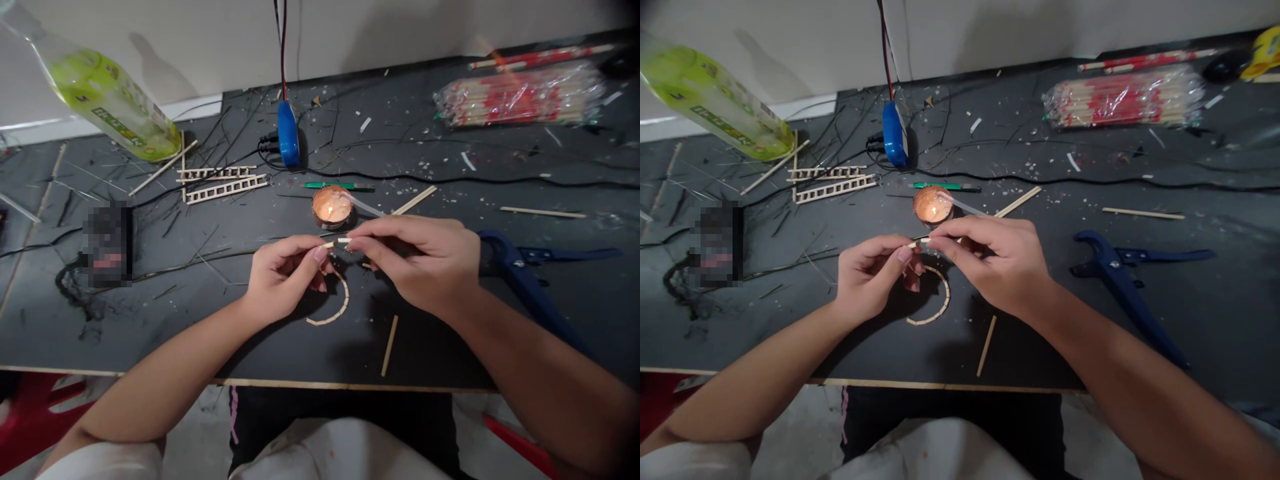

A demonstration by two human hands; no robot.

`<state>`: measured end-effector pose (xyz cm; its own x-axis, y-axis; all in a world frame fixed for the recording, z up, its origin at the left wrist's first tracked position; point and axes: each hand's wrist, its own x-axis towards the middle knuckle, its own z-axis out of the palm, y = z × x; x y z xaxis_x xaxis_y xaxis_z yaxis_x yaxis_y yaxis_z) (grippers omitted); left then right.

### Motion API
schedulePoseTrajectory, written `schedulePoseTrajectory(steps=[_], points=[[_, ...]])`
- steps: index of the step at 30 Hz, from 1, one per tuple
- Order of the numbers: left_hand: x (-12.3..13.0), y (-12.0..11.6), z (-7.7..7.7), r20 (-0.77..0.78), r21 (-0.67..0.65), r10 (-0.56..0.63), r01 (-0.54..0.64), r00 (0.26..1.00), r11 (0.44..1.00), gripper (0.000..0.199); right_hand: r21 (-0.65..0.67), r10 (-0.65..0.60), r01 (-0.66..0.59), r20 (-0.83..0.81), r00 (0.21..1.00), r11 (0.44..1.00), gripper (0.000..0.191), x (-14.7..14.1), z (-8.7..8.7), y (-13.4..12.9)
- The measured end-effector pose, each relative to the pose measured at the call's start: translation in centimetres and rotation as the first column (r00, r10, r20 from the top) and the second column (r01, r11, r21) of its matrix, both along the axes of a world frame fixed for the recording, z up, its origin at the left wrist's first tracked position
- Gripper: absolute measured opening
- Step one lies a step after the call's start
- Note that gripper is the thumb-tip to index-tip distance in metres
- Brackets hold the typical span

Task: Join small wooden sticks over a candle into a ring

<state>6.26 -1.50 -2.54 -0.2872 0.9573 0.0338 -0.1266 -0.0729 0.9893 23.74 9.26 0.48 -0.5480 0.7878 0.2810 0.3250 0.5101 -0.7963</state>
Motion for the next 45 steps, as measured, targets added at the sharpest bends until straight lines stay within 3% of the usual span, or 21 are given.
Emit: schedulePoseTrajectory(steps=[19, 36, 42, 45], points=[[-0.07, -0.03, -0.10, 0.000, -0.013, -0.026, 0.026, 1.000, 1.000, 0.019, -0.048, 0.003, -0.003, -0.002, 1.000, 0.999, 0.008, -0.14, -0.21, -0.42], [-0.14, -0.12, -0.04, 0.000, -0.013, -0.028, 0.028, 1.000, 1.000, 0.017, 0.103, 0.079, -0.083, 0.039, 0.996, 0.991, 0.008, 0.06, -0.19, -0.24], [-0.25, -0.05, -0.18, 0.012, 0.022, -0.053, 0.053, 0.999, 0.998, 0.013, 0.165, 0.060, -0.059, 0.001, 0.998, 0.985, 0.005, -0.34, -0.43, -0.25], [-0.27, -0.07, -0.19, 0.019, 0.026, -0.059, 0.058, 0.998, 0.998, 0.013, 0.131, 0.041, -0.040, -0.005, 0.999, 0.991, 0.003, -0.53, -0.39, -0.34]])
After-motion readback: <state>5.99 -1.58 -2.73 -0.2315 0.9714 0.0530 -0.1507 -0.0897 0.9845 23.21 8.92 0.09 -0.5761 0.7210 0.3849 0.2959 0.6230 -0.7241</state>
